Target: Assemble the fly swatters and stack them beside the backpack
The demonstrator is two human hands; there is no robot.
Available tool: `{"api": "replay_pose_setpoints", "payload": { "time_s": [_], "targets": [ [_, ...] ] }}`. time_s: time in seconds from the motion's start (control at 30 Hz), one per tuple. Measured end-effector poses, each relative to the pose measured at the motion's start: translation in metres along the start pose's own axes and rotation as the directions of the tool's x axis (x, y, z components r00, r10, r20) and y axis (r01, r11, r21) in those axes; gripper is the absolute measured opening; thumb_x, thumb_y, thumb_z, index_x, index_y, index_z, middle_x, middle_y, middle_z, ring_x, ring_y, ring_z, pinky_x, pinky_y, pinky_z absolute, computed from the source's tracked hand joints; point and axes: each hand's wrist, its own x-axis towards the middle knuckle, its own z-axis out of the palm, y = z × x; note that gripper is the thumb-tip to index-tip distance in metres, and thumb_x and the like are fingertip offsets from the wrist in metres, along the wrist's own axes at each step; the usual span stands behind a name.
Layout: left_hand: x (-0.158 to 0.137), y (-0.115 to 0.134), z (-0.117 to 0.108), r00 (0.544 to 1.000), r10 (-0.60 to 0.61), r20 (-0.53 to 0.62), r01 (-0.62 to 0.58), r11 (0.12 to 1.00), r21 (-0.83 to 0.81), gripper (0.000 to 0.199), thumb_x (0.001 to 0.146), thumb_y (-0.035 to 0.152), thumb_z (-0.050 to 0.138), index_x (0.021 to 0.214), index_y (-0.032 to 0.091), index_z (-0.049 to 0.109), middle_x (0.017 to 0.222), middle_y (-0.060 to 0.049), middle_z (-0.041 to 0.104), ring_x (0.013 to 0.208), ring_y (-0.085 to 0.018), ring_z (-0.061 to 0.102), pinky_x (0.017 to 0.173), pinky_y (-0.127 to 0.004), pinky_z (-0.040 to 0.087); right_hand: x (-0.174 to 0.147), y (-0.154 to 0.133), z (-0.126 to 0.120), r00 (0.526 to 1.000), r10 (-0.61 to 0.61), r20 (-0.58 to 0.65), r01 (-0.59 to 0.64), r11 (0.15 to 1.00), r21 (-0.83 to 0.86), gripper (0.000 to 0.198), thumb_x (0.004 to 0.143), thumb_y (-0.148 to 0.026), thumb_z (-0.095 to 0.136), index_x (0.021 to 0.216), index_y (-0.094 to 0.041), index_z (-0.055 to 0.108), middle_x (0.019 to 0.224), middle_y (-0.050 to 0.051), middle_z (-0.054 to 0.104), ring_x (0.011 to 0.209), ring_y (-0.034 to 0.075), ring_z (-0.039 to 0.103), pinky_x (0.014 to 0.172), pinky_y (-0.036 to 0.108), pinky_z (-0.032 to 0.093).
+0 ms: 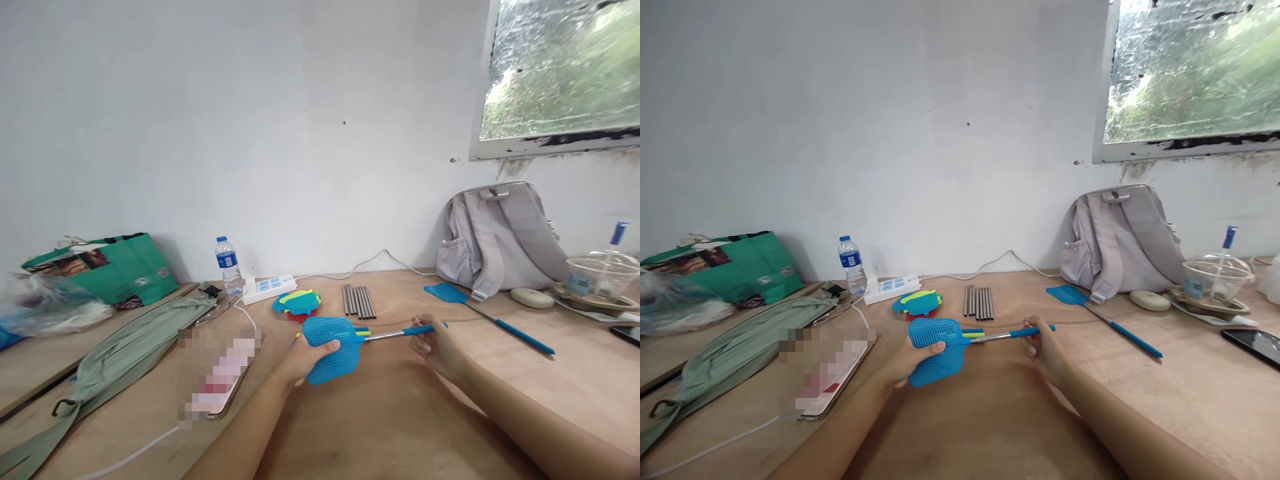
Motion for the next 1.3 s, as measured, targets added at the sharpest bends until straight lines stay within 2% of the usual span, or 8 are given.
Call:
{"api": "replay_pose_setpoints", "payload": {
  "time_s": [0.1, 0.17, 0.27, 0.37, 0.8, 0.93, 1.13, 1.3],
  "targets": [
    [0.001, 0.002, -0.006, 1.0, 0.01, -0.002, -0.01, 1.0, 0.003, 0.056, 0.051, 0.028, 0.076, 0.103, 0.018, 0.056, 0.097, -0.009, 0.065, 0.091, -0.026, 0.059, 0.081, -0.043, 0.045, 0.008, -0.015, -0.019, 0.989, -0.136, -0.061, 0.123, 0.974, -0.192, 0.027, 0.067, -0.033, 0.06, 0.058, -0.02, 0.038, 0.046, -0.008, 0.033, 0.034, 0.005, 0.026, 0.036, 0.021, 0.013],
    [0.001, 0.002, -0.006, 1.0, 0.008, -0.002, -0.008, 1.0, 0.018, 0.057, 0.051, 0.028, 0.076, 0.103, 0.018, 0.056, 0.097, -0.009, 0.065, 0.09, -0.026, 0.059, 0.081, -0.043, 0.046, 0.011, -0.022, -0.027, 0.983, -0.182, -0.02, 0.162, 0.917, -0.364, 0.029, 0.068, -0.039, 0.059, 0.057, -0.019, 0.04, 0.047, -0.008, 0.033, 0.035, 0.005, 0.025, 0.036, 0.022, 0.012],
    [0.0, -0.002, -0.002, 1.0, 0.013, -0.019, -0.012, 0.999, 0.046, 0.054, 0.051, 0.028, 0.077, 0.099, 0.016, 0.056, 0.098, -0.009, 0.064, 0.091, -0.026, 0.059, 0.08, -0.041, 0.047, 0.012, -0.025, -0.032, 0.973, -0.185, 0.138, 0.23, 0.727, -0.647, 0.039, 0.072, -0.047, 0.051, 0.048, -0.017, 0.044, 0.041, -0.006, 0.031, 0.036, 0.006, 0.026, 0.038, 0.023, 0.015],
    [-0.001, -0.007, 0.003, 1.0, 0.015, -0.021, -0.013, 0.997, 0.078, 0.051, 0.052, 0.031, 0.076, 0.096, 0.016, 0.057, 0.1, -0.01, 0.064, 0.092, -0.026, 0.059, 0.08, -0.039, 0.047, 0.012, -0.022, -0.032, 0.962, -0.155, 0.223, 0.272, 0.56, -0.783, 0.051, 0.076, -0.052, 0.043, 0.04, -0.016, 0.045, 0.034, -0.004, 0.03, 0.035, 0.006, 0.027, 0.04, 0.024, 0.019],
    [0.003, -0.02, 0.002, 0.978, 0.078, -0.194, -0.027, 0.967, 0.252, 0.043, 0.049, 0.031, 0.076, 0.088, 0.02, 0.061, 0.093, -0.007, 0.066, 0.088, -0.027, 0.06, 0.081, -0.039, 0.045, 0.017, 0.0, -0.04, 0.977, -0.11, 0.182, 0.212, 0.529, -0.822, 0.053, 0.073, -0.056, 0.042, 0.035, -0.019, 0.036, 0.029, -0.004, 0.03, 0.03, 0.006, 0.022, 0.037, 0.023, 0.016],
    [0.0, -0.012, 0.003, 0.99, 0.044, -0.134, -0.015, 0.977, 0.212, 0.042, 0.051, 0.03, 0.075, 0.089, 0.019, 0.061, 0.094, -0.007, 0.066, 0.089, -0.026, 0.06, 0.079, -0.038, 0.047, 0.017, -0.003, -0.036, 0.966, -0.099, 0.238, 0.255, 0.498, -0.829, 0.054, 0.076, -0.056, 0.038, 0.037, -0.019, 0.035, 0.032, -0.004, 0.03, 0.033, 0.007, 0.023, 0.039, 0.023, 0.018],
    [-0.005, 0.008, -0.003, 1.0, -0.006, 0.014, 0.005, 0.998, 0.061, 0.047, 0.052, 0.027, 0.075, 0.095, 0.017, 0.059, 0.095, -0.008, 0.065, 0.089, -0.026, 0.06, 0.078, -0.04, 0.047, 0.002, -0.027, -0.021, 0.85, -0.11, 0.516, 0.518, 0.355, -0.778, 0.043, 0.079, -0.047, 0.042, 0.049, -0.018, 0.05, 0.049, -0.001, 0.045, 0.048, 0.011, 0.039, 0.05, 0.023, 0.029],
    [-0.005, 0.008, -0.003, 0.998, -0.048, 0.04, 0.048, 0.999, -0.009, 0.05, 0.05, 0.026, 0.077, 0.095, 0.016, 0.059, 0.094, -0.01, 0.065, 0.088, -0.027, 0.06, 0.079, -0.043, 0.047, -0.006, -0.031, -0.019, 0.812, -0.148, 0.564, 0.582, 0.284, -0.762, 0.04, 0.08, -0.044, 0.043, 0.05, -0.019, 0.052, 0.047, -0.001, 0.043, 0.048, 0.011, 0.04, 0.05, 0.023, 0.028]
  ]
}}
